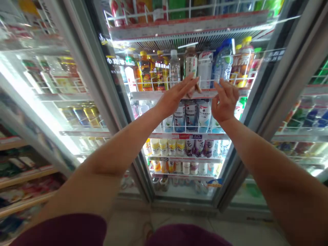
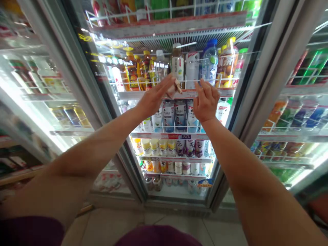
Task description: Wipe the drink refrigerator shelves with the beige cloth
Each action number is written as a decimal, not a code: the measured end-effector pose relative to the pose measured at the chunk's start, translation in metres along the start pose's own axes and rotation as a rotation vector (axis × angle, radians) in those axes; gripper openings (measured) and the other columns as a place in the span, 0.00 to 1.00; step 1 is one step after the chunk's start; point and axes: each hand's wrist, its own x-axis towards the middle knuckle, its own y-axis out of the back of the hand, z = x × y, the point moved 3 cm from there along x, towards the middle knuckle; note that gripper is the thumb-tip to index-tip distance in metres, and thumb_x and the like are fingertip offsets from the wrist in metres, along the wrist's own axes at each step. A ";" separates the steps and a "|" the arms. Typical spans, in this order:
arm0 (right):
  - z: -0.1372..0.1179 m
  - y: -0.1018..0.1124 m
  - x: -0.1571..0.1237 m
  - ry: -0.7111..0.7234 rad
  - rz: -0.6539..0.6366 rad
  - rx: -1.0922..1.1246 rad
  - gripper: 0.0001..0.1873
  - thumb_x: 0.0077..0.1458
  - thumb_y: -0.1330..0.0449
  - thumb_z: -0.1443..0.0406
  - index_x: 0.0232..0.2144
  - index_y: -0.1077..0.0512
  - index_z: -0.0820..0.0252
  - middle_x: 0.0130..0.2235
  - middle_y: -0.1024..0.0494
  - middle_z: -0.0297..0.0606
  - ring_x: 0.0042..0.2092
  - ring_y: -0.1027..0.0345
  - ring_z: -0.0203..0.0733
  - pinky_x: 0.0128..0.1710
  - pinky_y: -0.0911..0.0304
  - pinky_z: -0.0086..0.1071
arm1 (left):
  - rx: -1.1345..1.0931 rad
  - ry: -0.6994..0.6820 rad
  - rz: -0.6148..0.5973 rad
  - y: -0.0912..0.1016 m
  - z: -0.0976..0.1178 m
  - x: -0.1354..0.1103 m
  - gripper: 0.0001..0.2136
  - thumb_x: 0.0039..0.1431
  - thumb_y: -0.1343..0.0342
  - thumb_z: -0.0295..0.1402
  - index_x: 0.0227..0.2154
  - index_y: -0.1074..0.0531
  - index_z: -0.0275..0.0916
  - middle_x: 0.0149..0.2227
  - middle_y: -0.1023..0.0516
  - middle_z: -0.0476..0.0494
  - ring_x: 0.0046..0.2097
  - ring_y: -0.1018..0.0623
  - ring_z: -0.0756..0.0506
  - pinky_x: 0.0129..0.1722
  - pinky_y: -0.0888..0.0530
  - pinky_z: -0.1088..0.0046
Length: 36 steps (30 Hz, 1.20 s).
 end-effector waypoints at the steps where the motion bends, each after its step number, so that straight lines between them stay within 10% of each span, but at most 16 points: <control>1: -0.002 0.004 0.005 -0.008 -0.004 0.015 0.26 0.61 0.52 0.67 0.58 0.28 0.61 0.60 0.27 0.46 0.62 0.35 0.52 0.64 0.42 0.50 | -0.012 0.010 0.003 0.003 -0.001 0.001 0.36 0.63 0.65 0.17 0.73 0.57 0.46 0.74 0.54 0.48 0.73 0.47 0.39 0.60 0.26 0.56; 11: -0.091 0.006 0.038 0.366 -0.390 0.113 0.25 0.71 0.52 0.64 0.68 0.38 0.55 0.69 0.37 0.37 0.72 0.50 0.45 0.70 0.48 0.44 | 0.136 0.146 0.267 0.008 -0.015 0.001 0.38 0.70 0.55 0.31 0.73 0.73 0.38 0.75 0.70 0.37 0.75 0.63 0.42 0.73 0.49 0.56; 20: -0.093 -0.011 0.027 0.503 -0.220 0.110 0.21 0.67 0.40 0.56 0.58 0.28 0.56 0.64 0.30 0.44 0.68 0.41 0.55 0.68 0.43 0.52 | 0.292 0.133 0.139 0.025 -0.072 -0.083 0.33 0.72 0.61 0.56 0.73 0.51 0.44 0.73 0.49 0.38 0.75 0.54 0.38 0.73 0.64 0.51; 30: -0.071 -0.012 0.066 0.457 -0.215 0.195 0.16 0.71 0.50 0.61 0.51 0.24 0.49 0.63 0.31 0.36 0.69 0.44 0.54 0.68 0.41 0.56 | 0.252 0.449 0.293 0.027 -0.073 -0.088 0.31 0.72 0.61 0.50 0.72 0.45 0.44 0.74 0.52 0.45 0.75 0.58 0.36 0.74 0.64 0.47; 36: -0.053 -0.004 0.038 0.554 -0.248 0.146 0.17 0.69 0.47 0.60 0.54 0.24 0.55 0.65 0.32 0.40 0.70 0.46 0.56 0.69 0.41 0.54 | 0.220 0.466 0.284 0.028 -0.073 -0.086 0.31 0.70 0.57 0.49 0.71 0.43 0.43 0.74 0.50 0.45 0.75 0.58 0.37 0.74 0.65 0.48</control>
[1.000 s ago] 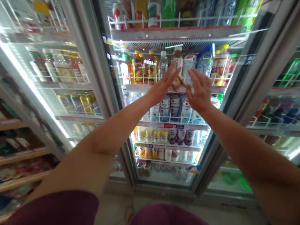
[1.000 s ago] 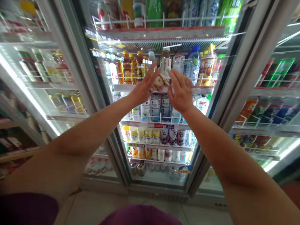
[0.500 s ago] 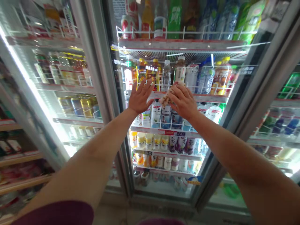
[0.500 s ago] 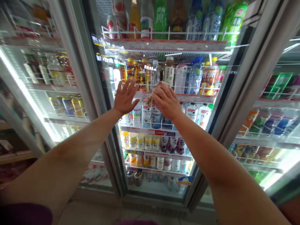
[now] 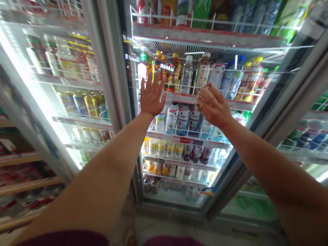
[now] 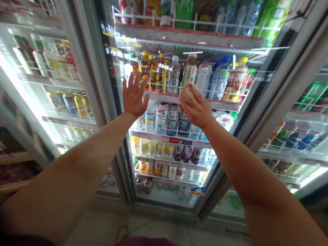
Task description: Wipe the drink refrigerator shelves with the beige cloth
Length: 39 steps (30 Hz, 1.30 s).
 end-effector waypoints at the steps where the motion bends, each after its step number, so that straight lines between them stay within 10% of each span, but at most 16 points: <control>1: -0.002 0.000 -0.005 0.027 -0.044 0.002 0.18 0.68 0.45 0.58 0.56 0.26 0.54 0.66 0.34 0.40 0.71 0.47 0.57 0.69 0.42 0.55 | -0.013 0.005 -0.007 0.000 0.000 0.000 0.31 0.70 0.56 0.49 0.71 0.43 0.44 0.74 0.50 0.46 0.75 0.59 0.37 0.74 0.65 0.48; 10: 0.020 0.022 0.016 0.059 -0.288 -0.099 0.19 0.72 0.51 0.60 0.59 0.29 0.49 0.67 0.34 0.34 0.70 0.47 0.52 0.69 0.46 0.55 | -0.033 0.024 -0.021 -0.001 0.000 -0.001 0.30 0.70 0.56 0.47 0.71 0.44 0.46 0.74 0.54 0.50 0.75 0.62 0.39 0.74 0.68 0.48; 16: 0.050 0.031 0.028 -0.268 -0.006 -0.157 0.26 0.72 0.56 0.61 0.69 0.43 0.51 0.68 0.37 0.37 0.69 0.48 0.51 0.70 0.49 0.51 | -0.037 0.030 -0.020 -0.001 0.000 -0.001 0.30 0.70 0.57 0.49 0.71 0.44 0.46 0.74 0.53 0.50 0.75 0.62 0.40 0.74 0.66 0.49; 23: 0.033 0.022 0.015 -0.102 -0.089 -0.051 0.23 0.71 0.54 0.64 0.64 0.35 0.57 0.64 0.31 0.39 0.67 0.44 0.50 0.68 0.45 0.49 | -0.001 0.035 -0.037 -0.001 0.000 0.000 0.31 0.69 0.57 0.49 0.71 0.44 0.44 0.74 0.52 0.47 0.75 0.60 0.39 0.74 0.67 0.51; 29: 0.074 0.045 0.016 -0.386 0.196 -0.142 0.23 0.68 0.48 0.61 0.62 0.34 0.61 0.62 0.31 0.49 0.64 0.43 0.55 0.67 0.48 0.56 | -0.032 0.041 -0.051 -0.002 -0.001 -0.001 0.30 0.70 0.58 0.50 0.72 0.45 0.47 0.75 0.57 0.54 0.75 0.63 0.41 0.74 0.70 0.51; 36: 0.043 0.034 -0.019 -0.053 -0.113 -0.049 0.21 0.69 0.49 0.63 0.61 0.32 0.55 0.60 0.27 0.41 0.66 0.40 0.55 0.67 0.43 0.53 | 0.011 0.053 -0.065 -0.004 -0.003 0.001 0.33 0.69 0.62 0.54 0.72 0.46 0.45 0.74 0.60 0.59 0.75 0.65 0.41 0.75 0.71 0.54; 39: 0.067 0.051 -0.016 -0.186 -0.004 -0.145 0.22 0.68 0.51 0.64 0.60 0.31 0.62 0.60 0.27 0.47 0.63 0.38 0.55 0.67 0.43 0.54 | 0.028 0.060 -0.065 -0.005 -0.003 0.001 0.33 0.69 0.62 0.53 0.72 0.46 0.45 0.74 0.60 0.59 0.75 0.66 0.42 0.75 0.70 0.54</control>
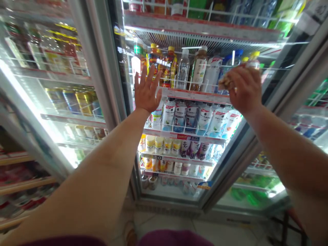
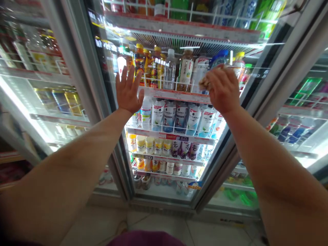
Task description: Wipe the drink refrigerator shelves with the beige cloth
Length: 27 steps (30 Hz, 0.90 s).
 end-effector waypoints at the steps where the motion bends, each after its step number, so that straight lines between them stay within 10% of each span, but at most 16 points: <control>1: 0.008 0.004 0.001 -0.078 0.069 -0.025 0.22 0.68 0.50 0.64 0.60 0.31 0.64 0.59 0.27 0.50 0.62 0.37 0.56 0.66 0.43 0.55 | 0.009 -0.002 0.003 0.000 0.000 0.000 0.33 0.69 0.62 0.53 0.72 0.46 0.45 0.74 0.61 0.60 0.75 0.66 0.43 0.75 0.70 0.54; 4: 0.013 0.006 -0.011 -0.165 0.145 -0.031 0.23 0.69 0.49 0.60 0.61 0.32 0.63 0.59 0.28 0.53 0.63 0.39 0.59 0.66 0.43 0.56 | 0.030 -0.025 0.015 -0.002 -0.001 -0.001 0.32 0.69 0.63 0.52 0.72 0.47 0.45 0.75 0.62 0.61 0.75 0.66 0.44 0.75 0.70 0.56; 10: 0.000 -0.001 -0.038 0.139 -0.158 0.006 0.20 0.69 0.48 0.61 0.59 0.29 0.58 0.58 0.24 0.42 0.63 0.36 0.54 0.66 0.38 0.51 | 0.021 -0.052 0.025 -0.006 -0.004 0.000 0.33 0.69 0.64 0.53 0.72 0.48 0.43 0.74 0.58 0.63 0.73 0.75 0.51 0.73 0.76 0.61; 16: 0.019 0.013 -0.041 -0.107 0.122 -0.076 0.24 0.70 0.51 0.60 0.63 0.32 0.61 0.60 0.27 0.51 0.63 0.36 0.58 0.65 0.39 0.54 | 0.027 -0.036 0.016 -0.007 -0.002 0.003 0.35 0.67 0.67 0.53 0.71 0.48 0.41 0.73 0.52 0.65 0.68 0.85 0.61 0.69 0.83 0.69; 22: 0.009 0.000 -0.057 0.156 -0.063 -0.029 0.21 0.69 0.46 0.61 0.60 0.29 0.55 0.58 0.23 0.41 0.61 0.32 0.54 0.64 0.35 0.50 | -0.019 -0.008 -0.021 -0.007 -0.002 0.003 0.37 0.66 0.67 0.56 0.71 0.48 0.40 0.73 0.50 0.65 0.67 0.87 0.57 0.69 0.85 0.69; 27: 0.029 0.013 -0.044 -0.146 0.202 -0.078 0.24 0.70 0.51 0.59 0.63 0.31 0.60 0.59 0.27 0.52 0.60 0.35 0.62 0.62 0.38 0.57 | -0.019 -0.023 0.015 -0.004 -0.002 0.001 0.34 0.68 0.65 0.55 0.72 0.47 0.45 0.73 0.55 0.66 0.72 0.78 0.54 0.73 0.78 0.66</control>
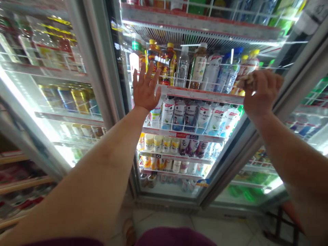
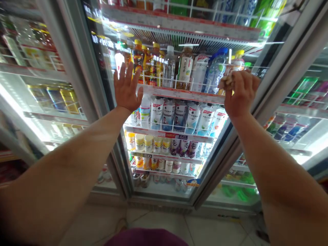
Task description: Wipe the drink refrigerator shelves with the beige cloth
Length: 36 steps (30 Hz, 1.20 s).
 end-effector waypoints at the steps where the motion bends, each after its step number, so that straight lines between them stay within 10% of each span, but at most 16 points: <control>1: -0.003 0.000 -0.002 -0.023 0.007 -0.014 0.24 0.70 0.51 0.59 0.63 0.32 0.61 0.59 0.27 0.53 0.60 0.35 0.62 0.62 0.38 0.57 | 0.003 0.003 -0.003 0.000 0.001 0.000 0.34 0.68 0.65 0.55 0.72 0.48 0.45 0.73 0.57 0.66 0.72 0.78 0.54 0.72 0.78 0.66; 7: -0.028 -0.011 -0.011 0.227 -0.264 -0.007 0.22 0.69 0.49 0.61 0.60 0.29 0.61 0.58 0.24 0.46 0.61 0.33 0.56 0.63 0.36 0.52 | -0.015 -0.001 -0.009 0.003 0.003 -0.001 0.34 0.69 0.65 0.53 0.72 0.47 0.43 0.74 0.58 0.60 0.73 0.73 0.49 0.74 0.74 0.59; 13: -0.010 -0.004 0.014 -0.116 -0.042 -0.046 0.25 0.70 0.52 0.58 0.64 0.33 0.58 0.59 0.28 0.53 0.59 0.35 0.63 0.60 0.39 0.60 | 0.010 -0.003 0.003 0.000 0.000 -0.001 0.33 0.69 0.61 0.52 0.72 0.48 0.44 0.74 0.58 0.63 0.74 0.74 0.48 0.73 0.76 0.60; 19: -0.046 -0.019 -0.003 0.282 -0.370 0.097 0.23 0.69 0.48 0.61 0.63 0.31 0.58 0.59 0.26 0.45 0.62 0.34 0.57 0.62 0.36 0.54 | -0.012 0.011 0.007 0.008 0.007 -0.002 0.31 0.68 0.56 0.48 0.71 0.44 0.45 0.74 0.55 0.52 0.75 0.63 0.41 0.75 0.68 0.52; 26: -0.016 -0.008 0.042 -0.101 -0.059 -0.050 0.25 0.70 0.51 0.60 0.64 0.33 0.61 0.59 0.28 0.52 0.60 0.36 0.63 0.62 0.40 0.59 | -0.100 0.025 0.007 0.009 0.007 -0.002 0.31 0.68 0.55 0.50 0.71 0.44 0.50 0.74 0.54 0.54 0.75 0.62 0.39 0.74 0.69 0.50; 32: -0.057 -0.024 0.026 0.262 -0.349 0.071 0.23 0.70 0.51 0.62 0.63 0.33 0.56 0.60 0.26 0.42 0.62 0.37 0.57 0.63 0.38 0.53 | -0.039 -0.004 0.016 0.006 0.004 -0.003 0.33 0.70 0.60 0.54 0.72 0.45 0.45 0.74 0.58 0.57 0.75 0.66 0.42 0.75 0.71 0.54; 36: -0.037 -0.024 0.049 0.062 -0.198 0.007 0.25 0.67 0.49 0.64 0.64 0.34 0.59 0.60 0.28 0.47 0.61 0.38 0.57 0.65 0.42 0.54 | -0.024 0.000 0.021 0.007 0.004 -0.003 0.31 0.70 0.59 0.52 0.72 0.45 0.46 0.74 0.57 0.56 0.75 0.65 0.42 0.75 0.69 0.54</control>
